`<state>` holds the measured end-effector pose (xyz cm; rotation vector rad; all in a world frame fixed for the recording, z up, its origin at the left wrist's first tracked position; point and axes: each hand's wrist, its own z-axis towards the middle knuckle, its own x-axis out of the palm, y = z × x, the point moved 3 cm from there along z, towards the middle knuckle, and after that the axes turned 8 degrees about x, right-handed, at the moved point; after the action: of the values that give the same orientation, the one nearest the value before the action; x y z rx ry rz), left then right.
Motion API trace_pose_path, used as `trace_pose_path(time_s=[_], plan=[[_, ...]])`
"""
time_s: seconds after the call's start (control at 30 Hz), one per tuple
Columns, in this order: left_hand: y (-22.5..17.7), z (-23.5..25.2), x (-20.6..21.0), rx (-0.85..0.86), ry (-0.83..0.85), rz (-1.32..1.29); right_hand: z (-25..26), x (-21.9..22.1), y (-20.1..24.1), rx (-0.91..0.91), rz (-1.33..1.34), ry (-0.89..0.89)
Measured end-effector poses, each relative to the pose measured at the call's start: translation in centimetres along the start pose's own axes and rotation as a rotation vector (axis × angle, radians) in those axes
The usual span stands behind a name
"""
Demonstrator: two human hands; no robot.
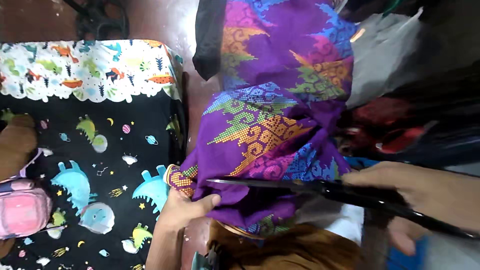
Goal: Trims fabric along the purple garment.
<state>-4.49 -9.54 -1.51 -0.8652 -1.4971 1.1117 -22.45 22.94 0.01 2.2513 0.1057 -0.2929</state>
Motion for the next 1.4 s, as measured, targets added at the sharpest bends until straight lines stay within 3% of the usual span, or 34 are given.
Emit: trace_pose_path(time_s=[0.17,0.3,0.43,0.67,0.77,1.4], plan=[[-0.1,-0.3,0.1,-0.003,0.008,-0.035,-1.0,0.7,-0.3,-0.124,-0.027,-0.109],[0.1,-1.2,1.0,-0.101,-0.113,-0.231,-3.5,2.8,0.5,0.007,-0.025,-0.108],[1.2,-2.9,2.7,-0.232,-0.268,-0.398,-6.8,7.8,1.2,0.128,0.103,-0.114],[2.1,-5.1,4.5,-0.211,-0.200,-0.384,-10.1,16.7,1.8,0.070,0.355,-0.337],[2.0,-5.7,5.2,-0.188,-0.161,-0.340,-11.2,18.9,2.4,0.136,0.399,-0.376],[2.2,-7.1,9.0,-0.211,-0.047,-0.324,-14.0,25.6,2.2,0.184,0.568,-0.481]])
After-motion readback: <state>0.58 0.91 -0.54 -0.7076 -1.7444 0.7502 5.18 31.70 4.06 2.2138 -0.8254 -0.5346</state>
